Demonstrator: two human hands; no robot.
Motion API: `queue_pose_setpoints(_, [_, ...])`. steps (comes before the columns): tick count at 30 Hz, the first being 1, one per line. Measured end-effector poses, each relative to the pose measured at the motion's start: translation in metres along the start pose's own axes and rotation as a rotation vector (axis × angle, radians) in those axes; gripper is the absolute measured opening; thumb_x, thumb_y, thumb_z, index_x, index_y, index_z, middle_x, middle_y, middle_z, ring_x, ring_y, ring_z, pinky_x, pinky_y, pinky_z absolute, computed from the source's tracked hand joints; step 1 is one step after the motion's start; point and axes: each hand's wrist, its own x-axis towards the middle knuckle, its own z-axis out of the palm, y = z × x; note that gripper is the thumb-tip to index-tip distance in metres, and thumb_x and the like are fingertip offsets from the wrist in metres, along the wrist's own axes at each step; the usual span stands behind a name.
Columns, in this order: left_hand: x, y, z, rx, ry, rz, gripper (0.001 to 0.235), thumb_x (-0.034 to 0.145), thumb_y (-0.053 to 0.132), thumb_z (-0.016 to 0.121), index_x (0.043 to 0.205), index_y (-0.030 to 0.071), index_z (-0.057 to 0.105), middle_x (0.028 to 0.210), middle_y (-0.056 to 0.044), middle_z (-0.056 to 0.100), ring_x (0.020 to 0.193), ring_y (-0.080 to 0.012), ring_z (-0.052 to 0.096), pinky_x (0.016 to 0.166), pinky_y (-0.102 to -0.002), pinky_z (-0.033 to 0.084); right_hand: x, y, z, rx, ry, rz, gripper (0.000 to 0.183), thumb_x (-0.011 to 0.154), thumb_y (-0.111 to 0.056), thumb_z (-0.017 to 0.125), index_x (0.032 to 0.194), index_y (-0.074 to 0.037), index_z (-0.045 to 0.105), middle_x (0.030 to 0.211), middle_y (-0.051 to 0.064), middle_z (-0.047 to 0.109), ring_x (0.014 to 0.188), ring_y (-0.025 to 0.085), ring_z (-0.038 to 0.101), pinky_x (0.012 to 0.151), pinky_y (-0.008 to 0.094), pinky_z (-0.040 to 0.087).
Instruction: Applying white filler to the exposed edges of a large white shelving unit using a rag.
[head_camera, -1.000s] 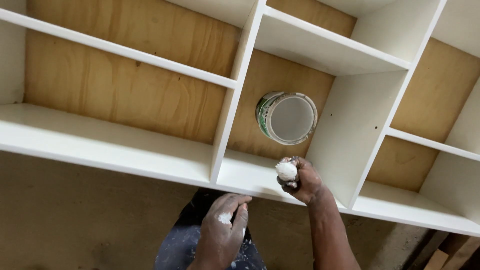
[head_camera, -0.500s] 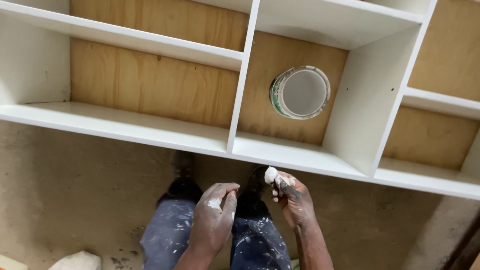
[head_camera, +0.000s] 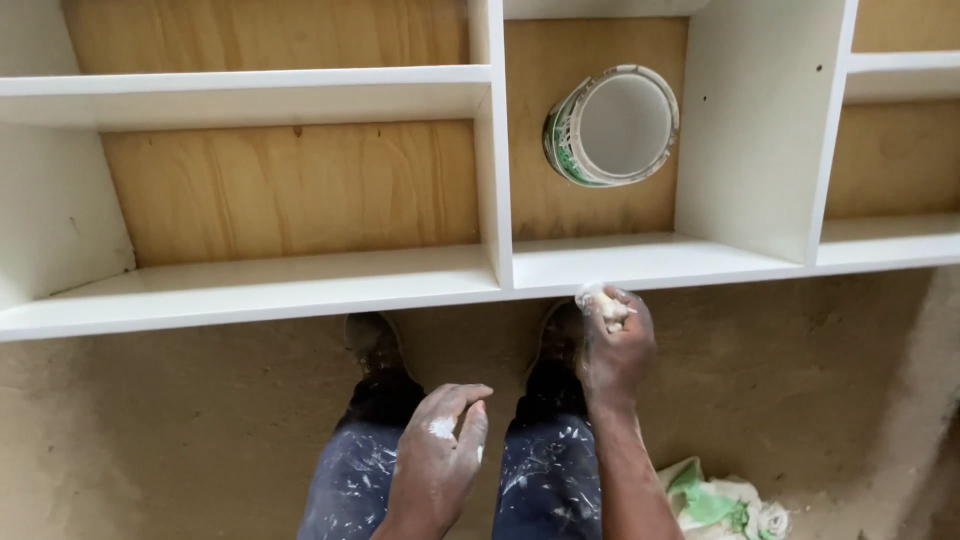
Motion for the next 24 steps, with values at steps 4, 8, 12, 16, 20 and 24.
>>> queue_pose_setpoints(4, [0.006, -0.027, -0.011, -0.026, 0.097, 0.093, 0.032, 0.092, 0.026, 0.056, 0.110, 0.017, 0.081, 0.113, 0.004, 0.080, 0.112, -0.0129, 0.071, 0.101, -0.030, 0.052, -0.040, 0.004, 0.057, -0.058, 0.085, -0.337, 0.021, 0.089, -0.015, 0.078, 0.105, -0.006, 0.068, 0.100, 0.009, 0.067, 0.085, 0.023, 0.063, 0.072, 0.034, 0.053])
queue_pose_setpoints(8, [0.007, -0.034, -0.015, 0.008, 0.144, 0.163, 0.029, 0.092, 0.024, 0.057, 0.106, 0.018, 0.081, 0.108, 0.004, 0.080, 0.107, -0.0142, 0.072, 0.097, -0.031, 0.052, -0.080, -0.038, 0.074, -0.011, -0.003, -0.552, 0.021, 0.092, -0.005, 0.075, 0.109, 0.003, 0.068, 0.099, 0.014, 0.063, 0.086, 0.025, 0.063, 0.073, 0.034, 0.059])
queue_pose_setpoints(12, [0.004, -0.018, -0.015, -0.003, 0.088, 0.040, 0.034, 0.092, 0.029, 0.055, 0.112, 0.020, 0.081, 0.117, 0.005, 0.079, 0.118, -0.0117, 0.068, 0.105, -0.031, 0.050, -0.003, 0.039, 0.045, -0.166, 0.288, -0.442, 0.024, 0.090, -0.020, 0.080, 0.106, -0.010, 0.065, 0.095, 0.009, 0.064, 0.079, 0.028, 0.063, 0.065, 0.040, 0.051])
queue_pose_setpoints(16, [0.003, -0.005, -0.002, -0.057, 0.082, 0.056, 0.033, 0.092, 0.027, 0.056, 0.110, 0.017, 0.081, 0.113, 0.004, 0.079, 0.112, -0.0120, 0.070, 0.100, -0.029, 0.054, 0.089, 0.075, -0.045, -0.267, 0.410, -0.352, 0.028, 0.093, -0.014, 0.086, 0.111, 0.001, 0.070, 0.102, 0.017, 0.067, 0.084, 0.030, 0.065, 0.064, 0.041, 0.053])
queue_pose_setpoints(20, [0.003, 0.004, 0.014, -0.102, 0.120, 0.134, 0.029, 0.092, 0.024, 0.058, 0.109, 0.017, 0.082, 0.108, 0.004, 0.079, 0.109, -0.0116, 0.071, 0.098, -0.028, 0.055, 0.103, 0.084, -0.053, -0.233, 0.435, -0.253, 0.023, 0.093, -0.018, 0.082, 0.110, -0.008, 0.070, 0.102, 0.013, 0.071, 0.082, 0.029, 0.067, 0.066, 0.043, 0.050])
queue_pose_setpoints(24, [-0.001, 0.012, 0.029, -0.069, 0.200, 0.287, 0.027, 0.094, 0.022, 0.058, 0.107, 0.014, 0.080, 0.105, 0.000, 0.079, 0.105, -0.0147, 0.072, 0.094, -0.031, 0.057, 0.006, 0.013, 0.018, -0.022, 0.262, -0.304, 0.034, 0.093, -0.020, 0.079, 0.116, 0.001, 0.064, 0.103, 0.018, 0.068, 0.087, 0.032, 0.066, 0.077, 0.043, 0.053])
